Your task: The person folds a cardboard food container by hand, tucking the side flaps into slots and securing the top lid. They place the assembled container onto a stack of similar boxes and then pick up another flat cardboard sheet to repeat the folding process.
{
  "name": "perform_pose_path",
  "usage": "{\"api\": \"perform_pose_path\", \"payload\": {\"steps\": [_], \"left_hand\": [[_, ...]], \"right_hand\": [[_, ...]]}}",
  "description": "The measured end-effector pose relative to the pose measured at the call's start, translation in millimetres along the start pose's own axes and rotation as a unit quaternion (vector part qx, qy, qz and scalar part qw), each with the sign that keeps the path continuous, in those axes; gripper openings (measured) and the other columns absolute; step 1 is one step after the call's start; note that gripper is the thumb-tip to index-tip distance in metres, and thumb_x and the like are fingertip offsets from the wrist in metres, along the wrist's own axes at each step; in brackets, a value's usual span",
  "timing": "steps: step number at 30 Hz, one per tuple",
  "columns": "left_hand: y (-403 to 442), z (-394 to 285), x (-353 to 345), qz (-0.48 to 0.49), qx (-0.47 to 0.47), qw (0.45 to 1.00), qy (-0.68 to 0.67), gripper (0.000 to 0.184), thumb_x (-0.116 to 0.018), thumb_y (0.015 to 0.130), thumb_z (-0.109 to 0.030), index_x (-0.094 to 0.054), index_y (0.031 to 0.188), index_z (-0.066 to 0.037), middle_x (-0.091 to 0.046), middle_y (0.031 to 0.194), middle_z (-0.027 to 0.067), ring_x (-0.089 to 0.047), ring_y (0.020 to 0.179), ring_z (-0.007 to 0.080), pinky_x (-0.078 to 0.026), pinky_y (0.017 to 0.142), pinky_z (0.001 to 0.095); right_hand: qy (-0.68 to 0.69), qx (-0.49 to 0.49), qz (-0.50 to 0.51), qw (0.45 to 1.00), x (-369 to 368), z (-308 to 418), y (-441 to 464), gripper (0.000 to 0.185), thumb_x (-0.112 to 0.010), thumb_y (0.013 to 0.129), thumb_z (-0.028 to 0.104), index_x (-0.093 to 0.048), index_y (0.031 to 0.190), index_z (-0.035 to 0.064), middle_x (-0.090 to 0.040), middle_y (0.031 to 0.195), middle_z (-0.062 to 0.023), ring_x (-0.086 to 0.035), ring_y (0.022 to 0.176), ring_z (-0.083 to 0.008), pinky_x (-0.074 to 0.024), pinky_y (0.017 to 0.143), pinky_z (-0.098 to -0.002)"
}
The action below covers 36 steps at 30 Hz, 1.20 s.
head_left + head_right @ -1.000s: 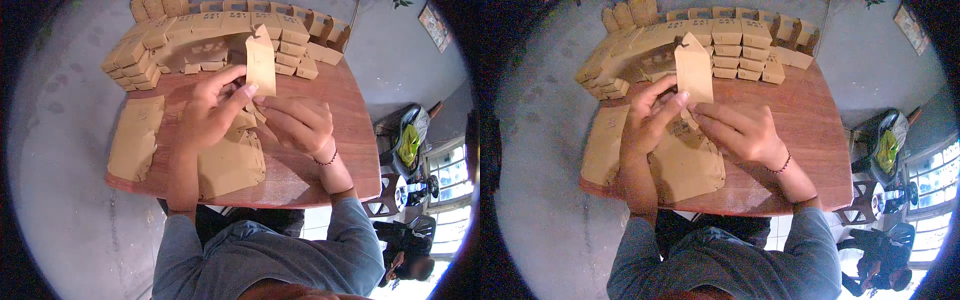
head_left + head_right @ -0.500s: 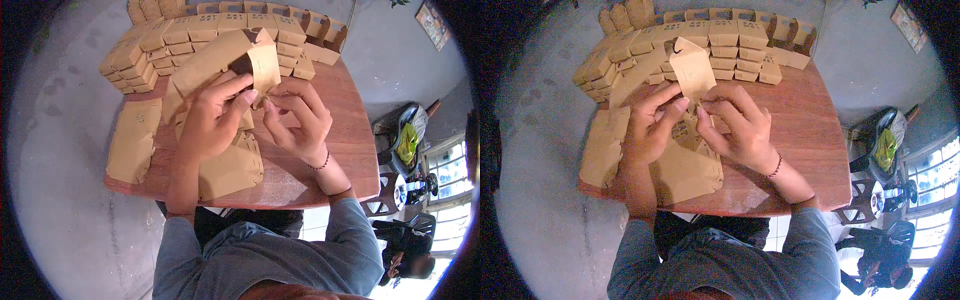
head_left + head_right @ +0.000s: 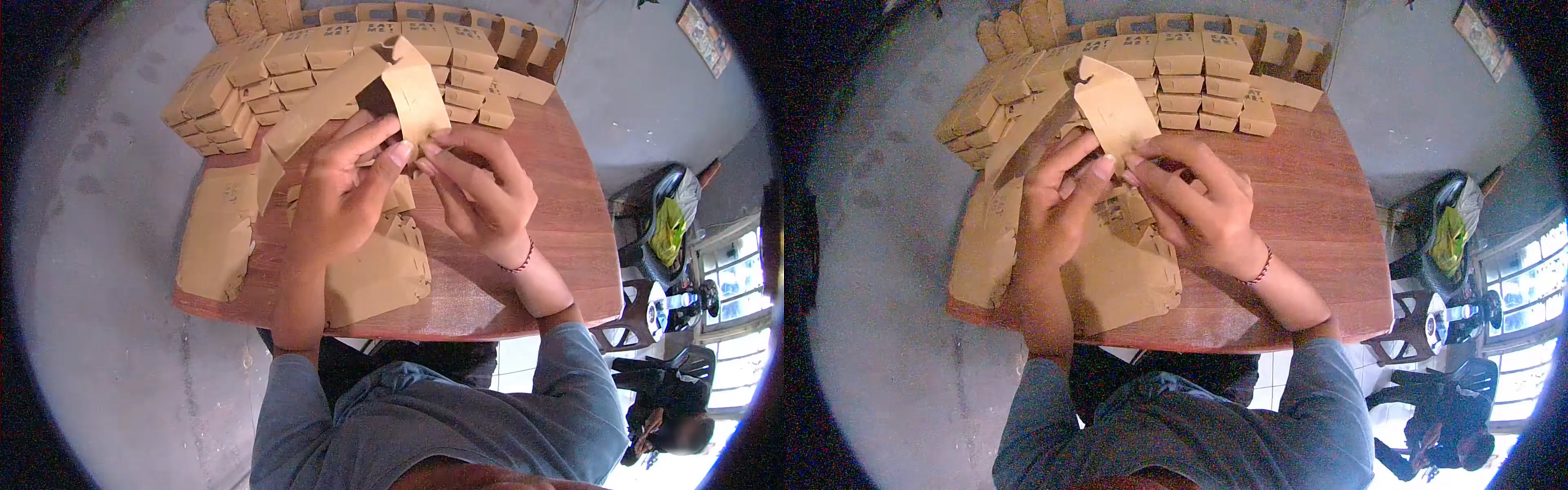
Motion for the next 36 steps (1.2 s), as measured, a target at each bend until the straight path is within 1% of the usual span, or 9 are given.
{"api": "perform_pose_path", "payload": {"steps": [5,8,10,15,21,24,27,31,36], "left_hand": [[-2.4,3.3,4.9,-0.024,0.001,0.993,-0.113,0.031,-0.056,0.096,-0.005,-0.054,0.123,0.009,-0.061,0.113,0.0107,-0.059,0.104,0.0137,-0.052,0.087,0.0262],[-4.6,4.9,10.4,-0.046,0.038,0.981,-0.184,0.031,-0.058,0.094,-0.003,-0.054,0.122,0.010,-0.061,0.113,0.0115,-0.059,0.104,0.0140,-0.050,0.090,0.0261],[2.6,-7.5,7.4,0.042,-0.022,0.987,-0.151,0.033,-0.062,0.090,-0.001,-0.055,0.121,0.009,-0.062,0.112,0.0114,-0.060,0.104,0.0139,-0.051,0.088,0.0262],[3.4,-4.9,4.1,0.002,0.012,0.989,-0.151,0.035,-0.067,0.086,0.002,-0.056,0.119,0.010,-0.063,0.110,0.0110,-0.060,0.101,0.0130,-0.052,0.085,0.0264],[7.4,9.0,5.6,0.015,0.000,0.995,-0.095,0.032,-0.068,0.086,0.000,-0.060,0.116,0.009,-0.064,0.109,0.0118,-0.062,0.095,0.0129,-0.052,0.085,0.0254],[0.2,6.3,-6.0,0.036,0.033,0.993,-0.109,0.030,-0.067,0.087,-0.001,-0.061,0.115,0.008,-0.065,0.108,0.0118,-0.063,0.092,0.0133,-0.053,0.083,0.0248],[-3.4,9.8,-11.9,0.062,0.066,0.991,-0.099,0.032,-0.065,0.087,-0.001,-0.060,0.117,0.009,-0.064,0.109,0.0119,-0.063,0.093,0.0136,-0.054,0.081,0.0254],[-5.5,15.5,-15.2,0.111,0.113,0.985,-0.061,0.039,-0.065,0.088,-0.002,-0.054,0.124,0.009,-0.063,0.111,0.0120,-0.061,0.098,0.0137,-0.055,0.078,0.0273],[-6.5,14.4,-14.0,0.073,0.148,0.985,-0.049,0.038,-0.063,0.092,-0.009,-0.054,0.126,0.005,-0.062,0.109,0.0108,-0.060,0.097,0.0129,-0.051,0.084,0.0254]], "right_hand": [[-0.060,0.019,0.022,0.998,-6.5,0.1,1.7,0.040,-0.077,0.073,0.013,-0.070,0.112,0.0118,-0.058,0.124,-0.0167,-0.059,0.099,-0.0286,-0.0522,0.079,-0.0351],[-0.111,0.047,0.036,0.992,-12.2,0.1,-0.6,0.040,-0.071,0.080,0.029,-0.068,0.118,0.0138,-0.045,0.140,-0.0213,-0.045,0.120,-0.0371,-0.0411,0.097,-0.0462],[-0.122,0.064,0.040,0.990,-19.0,-1.2,-4.9,0.050,-0.061,0.087,0.043,-0.062,0.127,0.0140,-0.036,0.147,-0.0237,-0.035,0.131,-0.0412,-0.0270,0.107,-0.0538],[-0.061,0.051,0.125,0.989,-23.4,-7.2,-4.8,0.057,-0.053,0.091,0.045,-0.050,0.138,0.0122,-0.034,0.147,-0.0261,-0.027,0.138,-0.0455,-0.0126,0.111,-0.0591],[0.125,0.005,0.074,0.989,0.7,-17.7,6.3,0.051,-0.057,0.090,0.024,-0.050,0.134,-0.0011,-0.044,0.142,-0.0251,-0.044,0.129,-0.0394,-0.0313,0.109,-0.0488],[0.257,-0.218,-0.051,0.940,14.0,-34.3,10.1,0.044,-0.063,0.089,0.009,-0.054,0.130,-0.0034,-0.057,0.132,-0.0174,-0.055,0.120,-0.0237,-0.0419,0.102,-0.0362],[0.235,-0.306,-0.017,0.922,16.9,-48.0,8.2,0.046,-0.069,0.087,0.014,-0.057,0.128,-0.0032,-0.061,0.125,-0.0168,-0.058,0.116,-0.0212,-0.0438,0.100,-0.0350],[0.222,-0.387,0.031,0.895,11.2,-45.7,6.1,0.033,-0.070,0.088,0.015,-0.065,0.116,-0.0033,-0.072,0.101,-0.0125,-0.066,0.094,-0.0140,-0.0531,0.082,-0.0281],[0.183,-0.352,-0.001,0.918,11.9,-45.9,1.3,0.022,-0.069,0.088,0.009,-0.070,0.107,-0.0020,-0.073,0.094,-0.0115,-0.068,0.086,-0.0129,-0.0546,0.074,-0.0261]]}}
Point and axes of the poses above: each hand's wrist, its own y-axis towards the middle knuckle, its own x-axis out of the back of the hand, z = x × y, the point moved 5 cm from there along y, towards the middle knuckle
